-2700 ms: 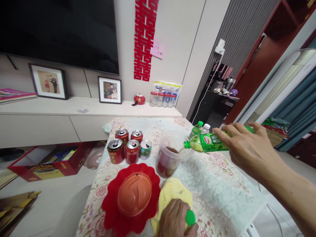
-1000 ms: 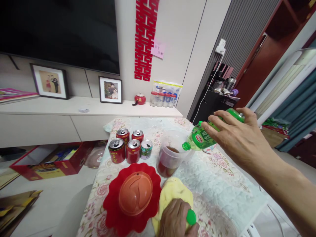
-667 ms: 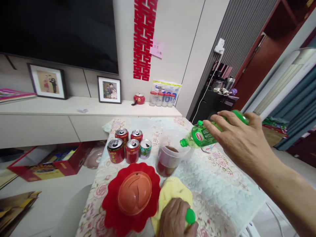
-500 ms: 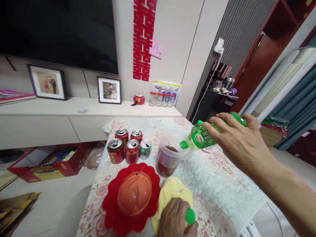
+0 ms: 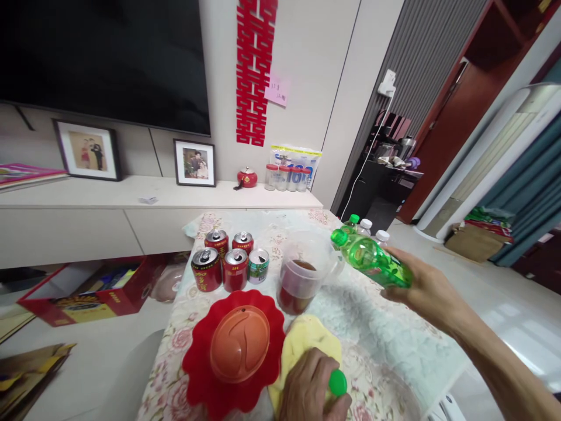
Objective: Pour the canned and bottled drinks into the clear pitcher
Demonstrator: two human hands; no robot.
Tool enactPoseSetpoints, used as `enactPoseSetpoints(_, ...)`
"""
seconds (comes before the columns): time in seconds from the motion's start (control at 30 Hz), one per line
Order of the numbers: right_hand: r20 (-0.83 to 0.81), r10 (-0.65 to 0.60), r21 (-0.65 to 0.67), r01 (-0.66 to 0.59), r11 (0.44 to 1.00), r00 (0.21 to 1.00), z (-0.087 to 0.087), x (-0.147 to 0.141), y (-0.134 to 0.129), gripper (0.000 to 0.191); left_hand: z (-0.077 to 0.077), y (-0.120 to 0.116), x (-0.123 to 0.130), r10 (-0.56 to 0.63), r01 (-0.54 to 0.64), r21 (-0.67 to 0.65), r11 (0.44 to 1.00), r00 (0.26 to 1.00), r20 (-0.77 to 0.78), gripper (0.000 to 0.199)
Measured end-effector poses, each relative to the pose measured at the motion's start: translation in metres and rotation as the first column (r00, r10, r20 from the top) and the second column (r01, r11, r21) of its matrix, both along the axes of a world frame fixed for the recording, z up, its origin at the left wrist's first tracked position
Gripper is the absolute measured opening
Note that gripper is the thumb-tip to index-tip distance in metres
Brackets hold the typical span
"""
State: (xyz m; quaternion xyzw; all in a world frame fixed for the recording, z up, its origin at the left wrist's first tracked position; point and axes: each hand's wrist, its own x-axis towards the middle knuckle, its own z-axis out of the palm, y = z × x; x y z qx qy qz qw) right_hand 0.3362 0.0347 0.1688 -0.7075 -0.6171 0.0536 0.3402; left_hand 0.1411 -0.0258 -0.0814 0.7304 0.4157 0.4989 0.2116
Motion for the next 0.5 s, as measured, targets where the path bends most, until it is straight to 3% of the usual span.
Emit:
enactPoseSetpoints(0.07,-0.16,0.045,-0.079,-0.059,0.995,0.986,-0.016,0.002,-0.012,0.066,0.008,0.001,-0.008,-0.077,0.078,-0.011,0.997,0.993,0.089,0.036)
enactPoseSetpoints(0.17,-0.371,0.013,-0.113,-0.059,0.992,0.928,-0.039,-0.003,-0.038,0.062,0.029,0.004,-0.028,-0.192,0.22,-0.105,0.97,0.954,0.229,0.041)
enactPoseSetpoints(0.3,-0.407,0.067,-0.201,-0.161,0.966,0.911,-0.063,-0.013,-0.077,0.071,0.076,0.012,-0.066,-0.1,0.324,-0.367,0.872,0.852,0.514,0.033)
enactPoseSetpoints(0.4,-0.434,0.097,-0.291,-0.241,0.926,0.896,-0.076,-0.028,-0.1,0.085,0.115,0.022,-0.098,-0.038,0.553,-0.469,0.688,0.673,0.738,0.042)
enactPoseSetpoints(0.5,-0.485,0.13,-0.342,-0.324,0.882,0.865,-0.079,-0.053,-0.112,0.088,0.144,0.031,-0.123,0.063,0.587,-0.485,0.648,0.593,0.802,0.05)
